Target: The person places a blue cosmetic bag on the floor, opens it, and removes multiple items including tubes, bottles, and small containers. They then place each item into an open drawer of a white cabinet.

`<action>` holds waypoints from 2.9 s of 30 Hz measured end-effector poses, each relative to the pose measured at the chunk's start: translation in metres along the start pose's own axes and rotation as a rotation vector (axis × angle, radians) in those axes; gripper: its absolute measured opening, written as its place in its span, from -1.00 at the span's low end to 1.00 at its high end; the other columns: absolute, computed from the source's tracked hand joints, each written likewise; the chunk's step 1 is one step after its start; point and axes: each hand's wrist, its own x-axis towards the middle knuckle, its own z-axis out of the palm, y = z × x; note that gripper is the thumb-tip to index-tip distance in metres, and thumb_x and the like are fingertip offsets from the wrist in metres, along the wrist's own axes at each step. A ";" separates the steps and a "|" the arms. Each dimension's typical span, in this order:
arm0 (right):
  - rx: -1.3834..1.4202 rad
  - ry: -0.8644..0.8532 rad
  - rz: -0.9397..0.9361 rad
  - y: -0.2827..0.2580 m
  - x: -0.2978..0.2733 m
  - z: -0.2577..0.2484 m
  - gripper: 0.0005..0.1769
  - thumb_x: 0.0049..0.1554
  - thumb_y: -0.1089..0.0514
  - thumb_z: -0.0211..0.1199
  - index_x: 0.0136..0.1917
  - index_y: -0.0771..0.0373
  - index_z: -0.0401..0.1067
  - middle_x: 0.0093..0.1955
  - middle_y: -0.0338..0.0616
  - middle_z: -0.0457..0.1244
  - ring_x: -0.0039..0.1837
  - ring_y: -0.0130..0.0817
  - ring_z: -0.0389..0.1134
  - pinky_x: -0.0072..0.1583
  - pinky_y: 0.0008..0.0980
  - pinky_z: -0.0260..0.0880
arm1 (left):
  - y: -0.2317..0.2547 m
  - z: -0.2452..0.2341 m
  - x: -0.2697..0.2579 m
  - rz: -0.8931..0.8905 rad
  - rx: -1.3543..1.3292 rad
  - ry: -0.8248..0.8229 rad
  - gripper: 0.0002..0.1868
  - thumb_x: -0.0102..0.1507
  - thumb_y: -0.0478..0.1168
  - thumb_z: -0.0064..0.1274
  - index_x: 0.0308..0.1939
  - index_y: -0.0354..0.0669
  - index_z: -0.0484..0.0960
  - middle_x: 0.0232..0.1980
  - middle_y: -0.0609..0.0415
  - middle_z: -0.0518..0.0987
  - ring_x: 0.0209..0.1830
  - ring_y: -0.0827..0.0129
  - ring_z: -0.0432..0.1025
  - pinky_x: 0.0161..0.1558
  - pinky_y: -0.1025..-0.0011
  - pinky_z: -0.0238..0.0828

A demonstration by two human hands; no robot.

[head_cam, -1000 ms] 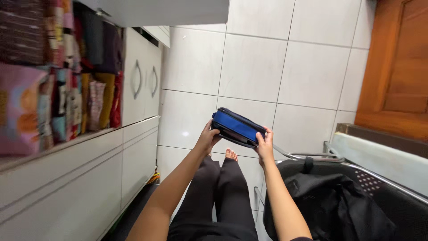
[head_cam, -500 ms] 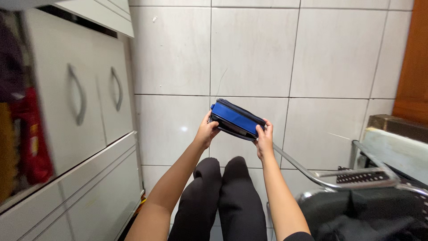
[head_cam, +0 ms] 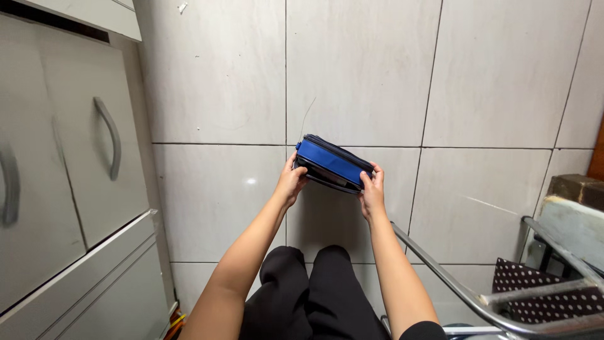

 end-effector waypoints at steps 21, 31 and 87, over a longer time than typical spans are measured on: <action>-0.707 0.215 -0.420 -0.015 -0.061 0.022 -0.26 0.17 0.04 0.24 0.56 0.14 0.12 0.57 0.07 0.11 0.57 -0.06 0.12 0.49 -0.17 0.11 | 0.005 -0.013 -0.046 0.095 0.369 0.085 -0.29 0.35 -0.08 -0.05 0.58 0.11 0.11 0.50 0.07 0.32 0.41 0.36 0.26 0.24 0.34 0.27; -0.846 0.154 -0.556 -0.085 -0.182 0.059 -0.20 0.18 -0.04 0.23 0.61 0.11 0.06 0.64 0.24 -0.07 0.62 0.11 0.01 0.48 -0.07 0.11 | 0.051 0.018 -0.177 0.385 0.672 0.102 -0.34 0.32 -0.02 0.01 0.49 -0.06 0.31 0.53 -0.13 0.27 0.53 0.10 0.18 0.44 0.21 0.13; -0.586 -0.442 -1.262 -0.771 -0.662 0.366 -0.03 0.31 -0.04 0.15 0.71 0.11 -0.41 0.74 0.17 -0.31 0.70 0.26 -0.27 0.59 0.16 -0.15 | 0.483 0.299 -0.821 1.484 0.700 0.396 -0.17 0.33 0.18 0.04 0.60 0.12 0.08 0.70 -0.05 -0.09 0.73 0.00 -0.36 0.57 -0.13 -0.49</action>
